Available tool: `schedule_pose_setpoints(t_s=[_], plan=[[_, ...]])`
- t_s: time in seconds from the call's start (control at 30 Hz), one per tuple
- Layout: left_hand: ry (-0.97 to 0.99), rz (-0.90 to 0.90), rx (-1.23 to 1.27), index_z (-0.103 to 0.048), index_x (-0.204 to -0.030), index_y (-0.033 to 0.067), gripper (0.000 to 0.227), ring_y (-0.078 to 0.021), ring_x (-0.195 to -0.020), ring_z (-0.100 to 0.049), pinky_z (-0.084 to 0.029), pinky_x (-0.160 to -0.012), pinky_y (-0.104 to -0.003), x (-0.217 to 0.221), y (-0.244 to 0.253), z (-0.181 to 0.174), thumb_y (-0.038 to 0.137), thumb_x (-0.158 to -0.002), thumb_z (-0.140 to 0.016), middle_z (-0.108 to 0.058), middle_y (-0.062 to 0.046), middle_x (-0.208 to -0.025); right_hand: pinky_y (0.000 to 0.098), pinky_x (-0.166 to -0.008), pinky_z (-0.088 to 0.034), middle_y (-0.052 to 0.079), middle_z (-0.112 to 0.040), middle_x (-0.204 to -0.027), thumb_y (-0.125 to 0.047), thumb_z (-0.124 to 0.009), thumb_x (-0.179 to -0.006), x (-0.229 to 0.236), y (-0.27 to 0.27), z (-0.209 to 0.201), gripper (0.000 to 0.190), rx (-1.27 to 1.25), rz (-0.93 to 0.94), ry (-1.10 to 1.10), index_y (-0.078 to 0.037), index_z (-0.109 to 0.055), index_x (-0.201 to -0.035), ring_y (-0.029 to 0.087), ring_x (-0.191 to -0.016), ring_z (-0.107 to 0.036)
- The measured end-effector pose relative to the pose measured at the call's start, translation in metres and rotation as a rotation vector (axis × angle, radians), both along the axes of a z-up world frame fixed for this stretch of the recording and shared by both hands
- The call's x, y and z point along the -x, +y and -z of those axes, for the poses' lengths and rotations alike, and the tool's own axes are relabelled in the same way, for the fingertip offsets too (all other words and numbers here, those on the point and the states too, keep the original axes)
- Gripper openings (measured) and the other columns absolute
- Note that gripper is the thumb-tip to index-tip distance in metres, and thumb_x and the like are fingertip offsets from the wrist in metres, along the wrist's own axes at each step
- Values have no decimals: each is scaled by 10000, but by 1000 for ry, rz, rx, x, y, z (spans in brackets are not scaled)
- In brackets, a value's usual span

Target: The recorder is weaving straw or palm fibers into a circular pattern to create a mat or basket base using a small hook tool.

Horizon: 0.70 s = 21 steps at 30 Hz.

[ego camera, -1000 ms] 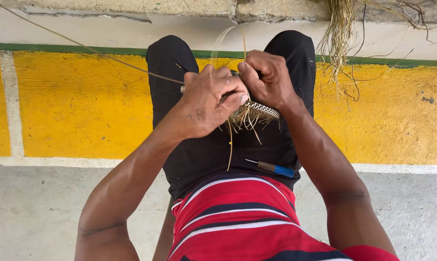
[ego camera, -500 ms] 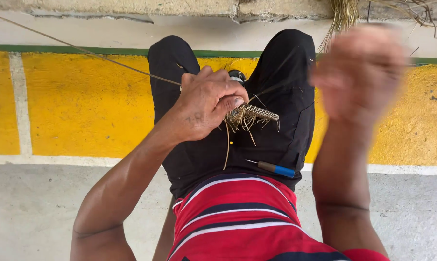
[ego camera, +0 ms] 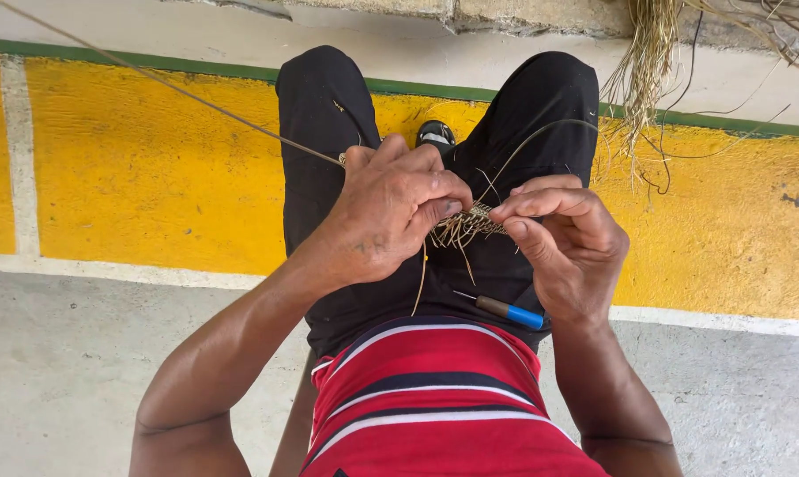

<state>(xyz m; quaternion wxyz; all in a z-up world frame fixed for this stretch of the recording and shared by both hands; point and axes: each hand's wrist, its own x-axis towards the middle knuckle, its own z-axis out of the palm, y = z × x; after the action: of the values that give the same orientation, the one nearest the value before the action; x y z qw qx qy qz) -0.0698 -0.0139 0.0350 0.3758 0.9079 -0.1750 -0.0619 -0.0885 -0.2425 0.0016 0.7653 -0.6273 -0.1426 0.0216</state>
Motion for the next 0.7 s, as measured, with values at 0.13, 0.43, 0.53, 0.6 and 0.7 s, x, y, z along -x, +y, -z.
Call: schedule_pose_setpoints(t_s=[0.13, 0.43, 0.53, 0.6, 0.7], plan=[[-9, -3, 16, -800, -1017, 268, 149, -163, -877, -491, -284, -820, -414, 0, 1, 2, 221, -949, -676, -587, 62, -878, 311, -1050, -558, 127, -628, -1113, 105, -698, -1034, -6, -1, 8, 159, 78, -22, -76, 11, -604, -1122, 183, -1018, -696], [16, 9, 59, -799, -1022, 248, 170, -168, -859, -475, -272, -815, -412, 1, 3, 2, 214, -978, -639, -601, 61, -856, 312, -960, -583, 128, -682, -1044, 55, -711, -1025, -16, 1, 19, 169, -156, -48, 22, -15, -617, -1147, 189, -1018, -695], [-3, 16, 76, -798, -1028, 242, 177, -174, -857, -469, -269, -809, -414, 1, 4, 1, 194, -986, -632, -586, 45, -853, 314, -950, -584, 129, -688, -1052, 46, -709, -1014, -19, -1, 25, 167, -115, -37, 56, -18, -613, -1134, 187, -1015, -697], [-1, 10, 78, -793, -1033, 245, 176, -169, -857, -473, -273, -813, -413, 1, 3, 4, 197, -983, -632, -589, 57, -857, 294, -947, -569, 131, -692, -1050, 38, -714, -1040, -20, -2, 32, 167, -143, 0, 35, -32, -606, -1147, 176, -1022, -696], [-9, 12, 67, -793, -1028, 249, 182, -169, -866, -477, -275, -815, -415, 1, 3, 4, 185, -970, -633, -585, 57, -864, 260, -859, -553, 107, -694, -1110, 4, -719, -1029, -20, 4, 21, 177, 40, 35, -54, -61, -590, -1130, 159, -1008, -693]])
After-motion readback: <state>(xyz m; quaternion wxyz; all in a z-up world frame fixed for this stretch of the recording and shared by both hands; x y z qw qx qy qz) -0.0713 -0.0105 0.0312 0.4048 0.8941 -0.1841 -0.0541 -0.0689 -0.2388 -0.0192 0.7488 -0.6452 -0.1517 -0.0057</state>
